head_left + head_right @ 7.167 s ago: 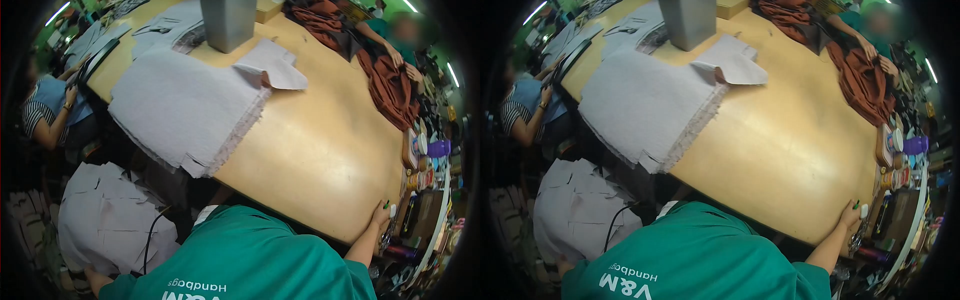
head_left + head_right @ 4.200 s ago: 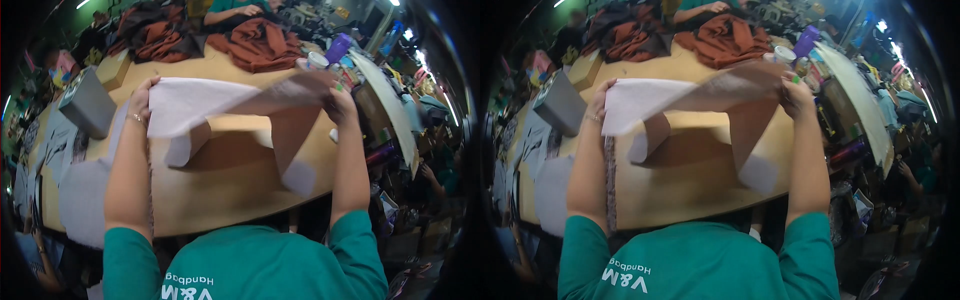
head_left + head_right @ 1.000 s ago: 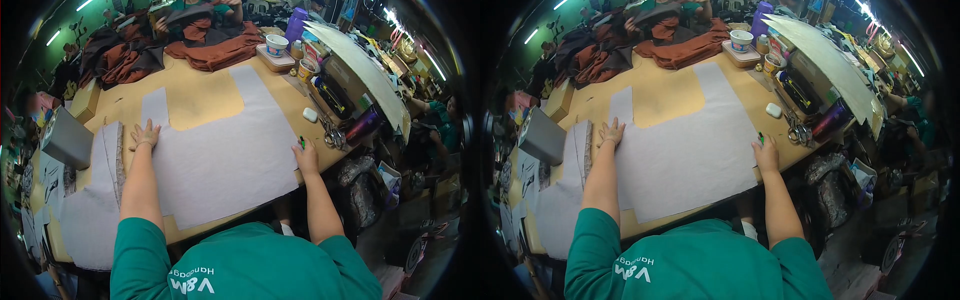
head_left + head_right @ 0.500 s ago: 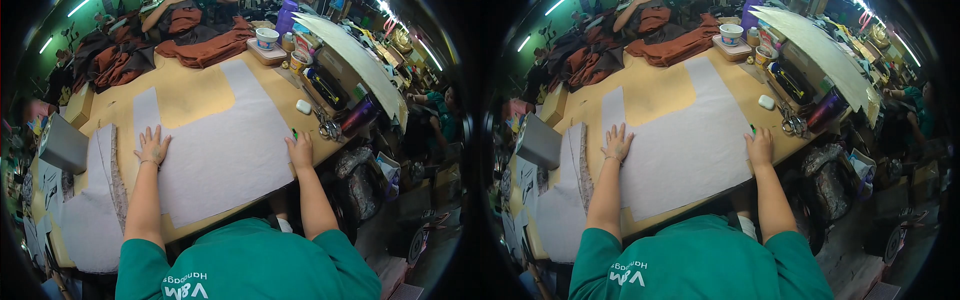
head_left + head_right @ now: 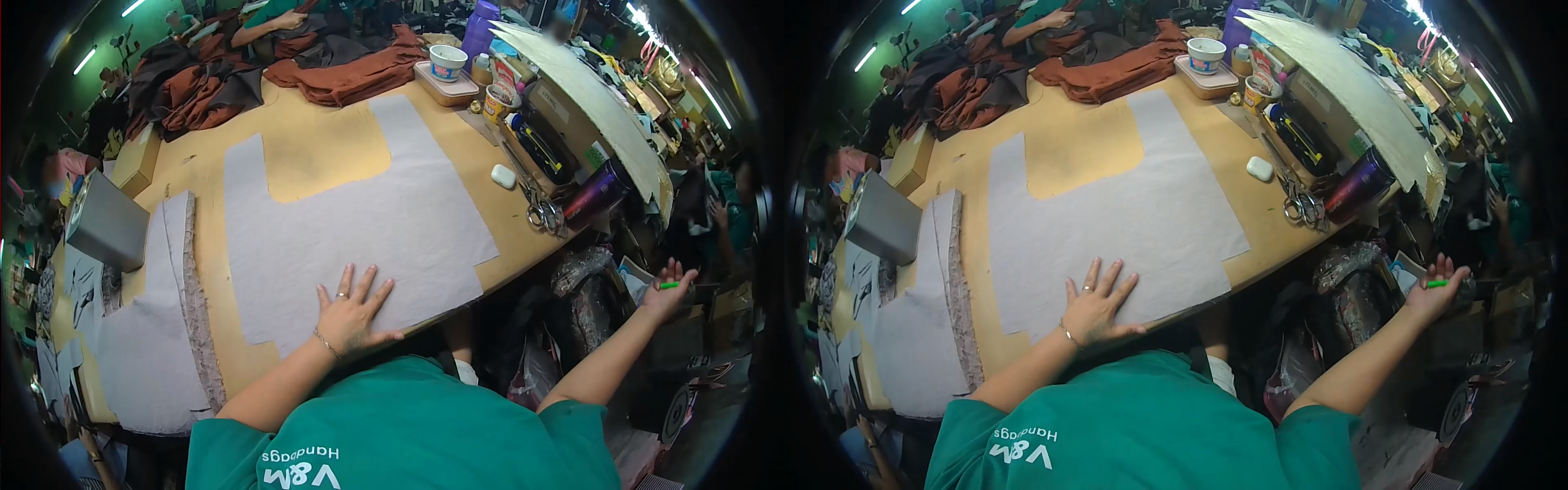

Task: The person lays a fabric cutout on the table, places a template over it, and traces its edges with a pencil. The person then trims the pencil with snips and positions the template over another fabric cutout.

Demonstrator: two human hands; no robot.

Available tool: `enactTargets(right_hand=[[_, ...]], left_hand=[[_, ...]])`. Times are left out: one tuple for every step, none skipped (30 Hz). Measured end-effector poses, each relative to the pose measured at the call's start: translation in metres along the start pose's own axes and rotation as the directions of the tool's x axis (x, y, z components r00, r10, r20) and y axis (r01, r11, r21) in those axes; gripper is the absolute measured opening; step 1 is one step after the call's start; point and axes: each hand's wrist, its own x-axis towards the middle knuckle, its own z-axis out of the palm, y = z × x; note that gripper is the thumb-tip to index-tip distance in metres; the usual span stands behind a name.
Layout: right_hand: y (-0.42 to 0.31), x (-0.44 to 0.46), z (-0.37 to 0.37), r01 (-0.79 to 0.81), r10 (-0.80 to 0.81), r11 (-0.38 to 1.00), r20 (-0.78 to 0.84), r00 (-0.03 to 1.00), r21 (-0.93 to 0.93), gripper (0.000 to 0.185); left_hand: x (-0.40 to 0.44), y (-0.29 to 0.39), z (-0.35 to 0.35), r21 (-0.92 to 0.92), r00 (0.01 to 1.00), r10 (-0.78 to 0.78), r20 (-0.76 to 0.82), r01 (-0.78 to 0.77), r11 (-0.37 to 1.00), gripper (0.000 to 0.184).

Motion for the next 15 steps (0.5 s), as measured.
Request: enactTargets(right_hand=[[0.003,0.011,0.003,-0.094,0.094,0.995,0.004,0.996,0.017,0.046],[0.008,0.022,0.009,-0.19,0.189,0.981,0.01,0.982,0.032,0.049],[0.013,0.033,0.01,-0.236,0.233,0.971,0.088,0.969,0.03,0.054],[0.019,0.05,0.008,-0.293,0.28,0.954,0.172,0.945,0.058,0.055],[0.027,0.07,0.005,-0.35,0.32,0.933,0.256,0.912,0.083,0.056],[0.032,0.082,0.006,-0.407,0.353,0.908,0.339,0.872,0.101,0.057],[0.033,0.086,0.011,-0.411,0.331,0.903,0.408,0.851,0.123,0.058],[0.029,0.076,0.027,-0.396,0.326,0.908,0.36,0.874,0.139,0.058],[0.026,0.064,0.042,-0.38,0.32,0.912,0.31,0.895,0.154,0.058],[0.024,0.055,0.052,-0.362,0.314,0.917,0.257,0.914,0.168,0.058],[0.028,0.077,0.04,-0.456,0.34,0.879,0.485,0.806,0.142,0.051],[0.035,0.1,0.033,-0.514,0.367,0.848,0.556,0.746,0.129,0.048],[0.039,0.114,0.031,-0.568,0.388,0.816,0.622,0.68,0.113,0.045],[0.043,0.125,0.03,-0.616,0.4,0.783,0.683,0.611,0.093,0.041],[0.049,0.136,0.028,-0.579,0.379,0.809,0.665,0.644,0.101,0.038]], left_hand=[[0.003,-0.004,0.002,0.011,1.0,-0.012,0.004,0.012,1.0,0.084],[0.004,-0.005,0.002,0.012,1.0,-0.024,-0.003,0.024,1.0,0.083],[0.006,-0.005,0.001,0.011,0.999,-0.038,-0.01,0.038,0.999,0.083],[0.007,-0.005,0.0,0.011,0.998,-0.052,-0.019,0.053,0.999,0.083],[0.007,-0.005,0.0,0.005,0.999,-0.051,-0.014,0.051,0.999,0.082],[0.006,-0.006,0.001,0.003,0.999,-0.041,-0.011,0.041,0.999,0.082],[0.006,-0.007,0.001,0.001,1.0,-0.03,-0.009,0.03,1.0,0.082],[0.005,-0.008,0.002,0.0,1.0,-0.017,-0.007,0.017,1.0,0.082],[0.002,-0.008,0.002,-0.004,1.0,0.002,0.005,-0.002,1.0,0.082],[-0.001,-0.008,0.001,-0.009,1.0,0.022,0.019,-0.022,1.0,0.083],[-0.003,-0.008,0.0,-0.013,0.998,0.044,0.033,-0.044,0.999,0.084],[-0.004,-0.009,0.0,-0.017,0.998,0.049,0.033,-0.049,0.999,0.084],[-0.006,-0.009,0.001,-0.02,0.998,0.057,0.033,-0.056,0.998,0.084],[-0.006,-0.009,0.002,-0.022,0.997,0.067,0.031,-0.066,0.998,0.084],[-0.007,-0.01,0.001,-0.022,0.997,0.074,0.034,-0.074,0.997,0.084]])
